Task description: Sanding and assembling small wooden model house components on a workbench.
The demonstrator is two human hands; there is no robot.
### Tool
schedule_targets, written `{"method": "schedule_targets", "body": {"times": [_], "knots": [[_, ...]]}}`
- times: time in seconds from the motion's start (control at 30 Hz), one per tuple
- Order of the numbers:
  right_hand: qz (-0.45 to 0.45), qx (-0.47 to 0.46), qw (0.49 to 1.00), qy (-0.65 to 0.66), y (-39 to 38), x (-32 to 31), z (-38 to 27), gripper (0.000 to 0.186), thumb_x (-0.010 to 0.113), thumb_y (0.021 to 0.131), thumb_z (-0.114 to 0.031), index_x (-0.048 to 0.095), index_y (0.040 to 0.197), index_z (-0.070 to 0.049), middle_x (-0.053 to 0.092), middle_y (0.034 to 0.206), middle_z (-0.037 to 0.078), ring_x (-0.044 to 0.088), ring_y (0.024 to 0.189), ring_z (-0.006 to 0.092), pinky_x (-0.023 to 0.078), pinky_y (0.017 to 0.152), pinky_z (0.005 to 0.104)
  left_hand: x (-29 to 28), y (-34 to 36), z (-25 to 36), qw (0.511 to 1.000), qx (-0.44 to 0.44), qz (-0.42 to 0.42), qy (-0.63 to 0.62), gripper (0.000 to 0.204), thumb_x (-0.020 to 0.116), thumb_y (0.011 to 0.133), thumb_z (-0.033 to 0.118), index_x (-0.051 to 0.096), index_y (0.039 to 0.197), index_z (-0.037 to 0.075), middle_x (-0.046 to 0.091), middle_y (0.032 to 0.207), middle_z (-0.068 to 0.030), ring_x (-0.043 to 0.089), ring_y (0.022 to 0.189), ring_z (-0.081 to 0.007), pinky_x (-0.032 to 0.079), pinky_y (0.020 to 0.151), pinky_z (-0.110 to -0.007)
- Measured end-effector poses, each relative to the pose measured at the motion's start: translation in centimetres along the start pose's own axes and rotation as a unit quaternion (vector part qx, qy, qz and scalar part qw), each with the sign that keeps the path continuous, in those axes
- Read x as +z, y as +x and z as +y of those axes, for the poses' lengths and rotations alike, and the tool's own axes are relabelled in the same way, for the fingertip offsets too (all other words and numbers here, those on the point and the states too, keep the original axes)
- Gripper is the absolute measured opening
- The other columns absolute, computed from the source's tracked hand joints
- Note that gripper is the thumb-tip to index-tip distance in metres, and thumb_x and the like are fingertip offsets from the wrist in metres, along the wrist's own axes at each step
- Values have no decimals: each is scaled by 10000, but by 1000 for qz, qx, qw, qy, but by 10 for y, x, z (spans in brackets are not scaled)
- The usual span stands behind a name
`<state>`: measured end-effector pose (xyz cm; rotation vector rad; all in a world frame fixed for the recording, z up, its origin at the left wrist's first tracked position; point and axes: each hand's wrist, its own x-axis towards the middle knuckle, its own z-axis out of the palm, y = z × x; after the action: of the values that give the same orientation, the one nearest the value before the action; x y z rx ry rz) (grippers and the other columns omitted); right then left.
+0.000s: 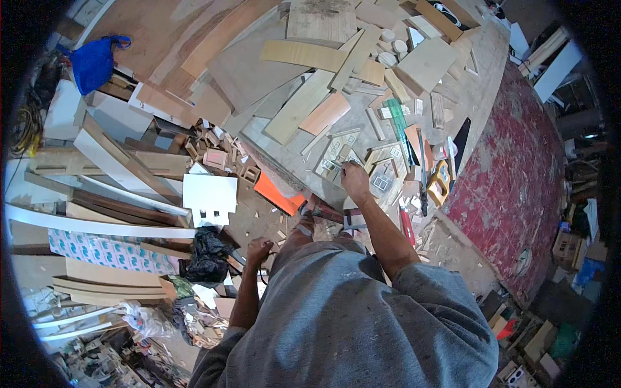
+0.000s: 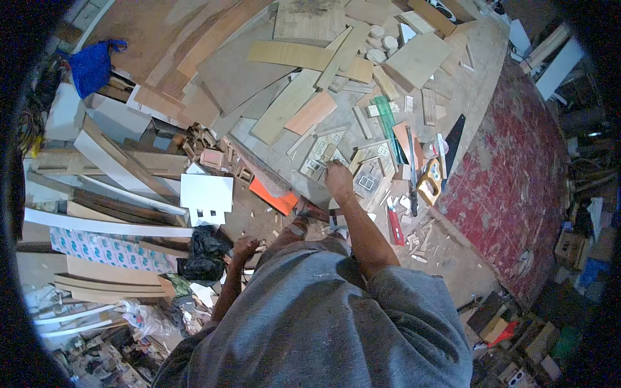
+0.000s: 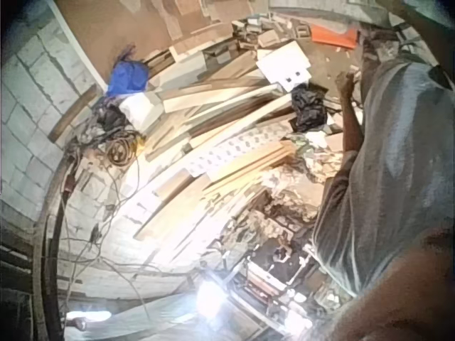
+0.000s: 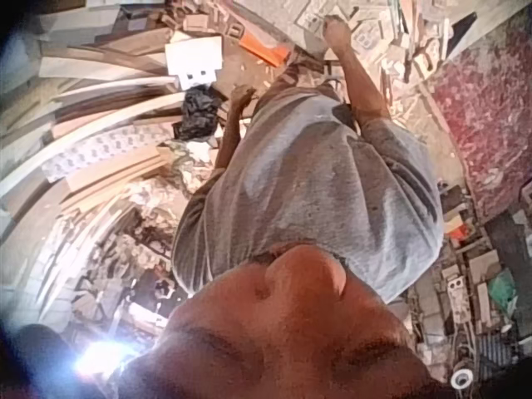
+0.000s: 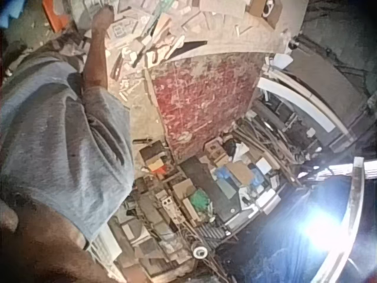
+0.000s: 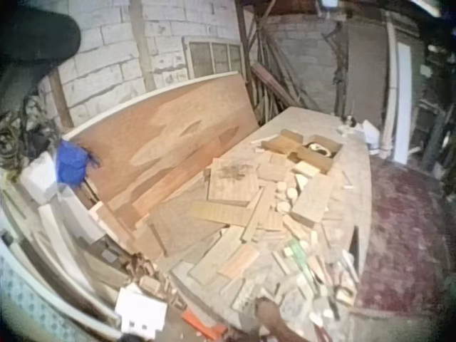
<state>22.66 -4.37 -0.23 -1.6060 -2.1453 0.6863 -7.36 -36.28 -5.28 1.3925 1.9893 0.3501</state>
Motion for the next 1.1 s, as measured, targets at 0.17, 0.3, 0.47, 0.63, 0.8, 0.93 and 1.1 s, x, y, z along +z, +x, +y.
{"method": "schedule_targets", "body": {"times": [0.17, 0.3, 0.47, 0.63, 0.8, 0.93, 1.1], "knots": [[7, -18, 1000, -1, 2, -6, -1, 82, 617, 806, -92, 654, 828, -22, 658, 854, 205, 662, 804, 395, 541, 730, 477, 23, -34, -42, 980, -134, 3, -147, 327, 778, 793, 294, 729, 956, 15, 727, 801, -140, 704, 733, -214, 546, 657, -355], [-5, -6, 1000, 2, 3, -7, -7, 92, 616, 812, -100, 653, 836, -18, 663, 875, 206, 665, 821, 388, 542, 741, 479, 29, -54, -73, 942, -231, -27, -242, 284, 758, 801, 252, 711, 876, -19, 652, 653, -129, 589, 587, -169, 465, 535, -364], [-27, 8, 999, -29, 0, 0, 9, 121, 622, 830, -128, 665, 872, -23, 668, 911, 207, 666, 834, 383, 545, 752, 474, 22, -56, -48, 937, -205, -24, -283, 224, 770, 800, 205, 694, 822, -5, 618, 615, -57, 542, 533, -124, 426, 483, -338], [-31, 9, 999, -14, 1, 0, 5, 141, 617, 844, -143, 663, 886, -16, 663, 910, 198, 659, 835, 390, 543, 756, 473, 15, -41, -57, 941, -230, -42, -243, 206, 774, 803, 199, 700, 830, 9, 614, 609, -35, 538, 528, -107, 414, 480, -312], [-31, 13, 999, -13, 2, -1, 4, 144, 606, 855, -142, 658, 877, -10, 654, 906, 197, 657, 826, 398, 541, 754, 478, 19, -14, -101, 981, -160, -100, -38, 235, 763, 813, 241, 702, 821, 15, 604, 595, -65, 562, 551, -126, 422, 493, -341], [-42, 32, 999, -12, 3, -2, -1, 139, 598, 861, -135, 664, 878, -14, 651, 906, 204, 655, 841, 397, 535, 756, 479, 32, 4, -137, 932, -224, -53, -281, 307, 759, 808, 311, 694, 786, 12, 607, 592, -118, 589, 552, -171, 440, 507, -374], [-39, 34, 999, -6, 1, 1, 3, 133, 592, 861, -126, 668, 888, -21, 649, 911, 204, 651, 857, 399, 526, 765, 483, 28, 11, -138, 970, -149, -64, -181, 340, 762, 797, 351, 708, 806, 16, 641, 632, -153, 626, 562, -216, 460, 521, -388]]}}
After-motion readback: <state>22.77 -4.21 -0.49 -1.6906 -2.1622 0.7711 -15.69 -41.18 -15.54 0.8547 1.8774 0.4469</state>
